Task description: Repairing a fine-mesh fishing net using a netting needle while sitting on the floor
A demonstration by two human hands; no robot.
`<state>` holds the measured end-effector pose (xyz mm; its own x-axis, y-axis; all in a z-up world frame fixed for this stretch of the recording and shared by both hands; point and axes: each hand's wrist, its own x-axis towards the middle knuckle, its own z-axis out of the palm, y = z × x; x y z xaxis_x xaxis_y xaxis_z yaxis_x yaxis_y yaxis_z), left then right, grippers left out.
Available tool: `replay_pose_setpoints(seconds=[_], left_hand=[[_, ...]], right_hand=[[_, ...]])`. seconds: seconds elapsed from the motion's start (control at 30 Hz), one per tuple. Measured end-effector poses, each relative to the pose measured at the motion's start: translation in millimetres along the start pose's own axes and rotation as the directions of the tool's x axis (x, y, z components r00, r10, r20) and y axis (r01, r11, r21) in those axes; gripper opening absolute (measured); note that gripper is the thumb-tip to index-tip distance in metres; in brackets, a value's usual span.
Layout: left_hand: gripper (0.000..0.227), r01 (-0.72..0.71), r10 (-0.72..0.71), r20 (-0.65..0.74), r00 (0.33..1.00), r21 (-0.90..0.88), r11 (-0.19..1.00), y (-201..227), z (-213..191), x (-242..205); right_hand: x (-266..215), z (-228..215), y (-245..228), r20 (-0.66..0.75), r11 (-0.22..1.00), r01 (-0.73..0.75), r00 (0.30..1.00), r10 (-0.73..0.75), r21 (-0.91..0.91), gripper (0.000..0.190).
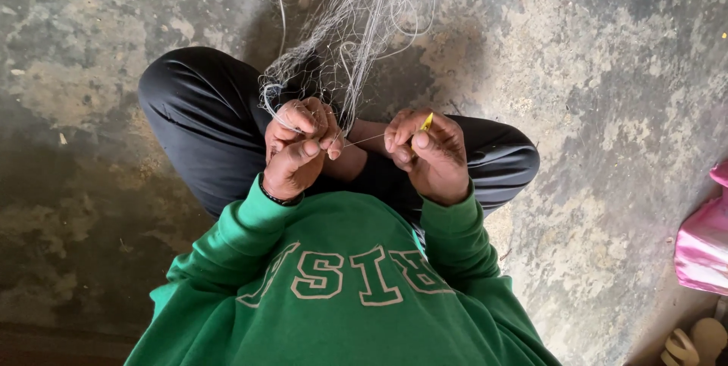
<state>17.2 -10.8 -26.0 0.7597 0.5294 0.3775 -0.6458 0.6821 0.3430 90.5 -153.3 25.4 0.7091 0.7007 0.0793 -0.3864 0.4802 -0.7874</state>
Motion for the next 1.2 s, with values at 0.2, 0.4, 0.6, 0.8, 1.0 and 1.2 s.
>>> replay_pose_setpoints(seconds=[0.2, 0.4, 0.6, 0.8, 1.0, 1.2], left_hand=[[0.012, 0.063, -0.062, -0.050, 0.997, 0.007, 0.998, -1.0, -1.4, -7.5], [0.010, 0.101, -0.102, -0.050, 0.994, -0.026, 0.995, 1.4, 1.8, -7.6], [0.011, 0.072, -0.072, 0.016, 0.997, 0.016, 0.997, 3.3, 2.4, 2.0], [0.020, -0.196, 0.136, 0.191, 0.972, 0.343, 0.919, 17.9, 18.5, 24.8], [0.027, 0.001, -0.053, 0.068, 0.996, 0.603, 0.798, 23.6, 25.9, 14.0], [0.024, -0.070, -0.044, 0.177, 0.983, 0.587, 0.807, 21.5, 28.6, 14.1]], right_hand=[[6.3, 8.9, 2.8, 0.025, 0.993, 0.027, 0.999, -0.024, -0.119, 0.017], [2.8, 9.3, 5.8, 0.032, 0.801, -0.025, 0.998, 0.055, -0.598, 0.012], [13.7, 24.9, -5.2, -0.003, 0.759, -0.052, 0.998, 0.065, -0.649, 0.014], [2.0, 44.5, -39.1, 0.188, 0.381, 0.292, 0.939, -0.288, -0.877, 0.030], [-48.9, 93.0, -57.0, 0.341, 0.571, 0.397, 0.917, -0.209, -0.719, 0.011], [-6.3, 140.0, -57.2, 0.753, 0.374, 0.751, 0.634, -0.175, -0.545, 0.020]])
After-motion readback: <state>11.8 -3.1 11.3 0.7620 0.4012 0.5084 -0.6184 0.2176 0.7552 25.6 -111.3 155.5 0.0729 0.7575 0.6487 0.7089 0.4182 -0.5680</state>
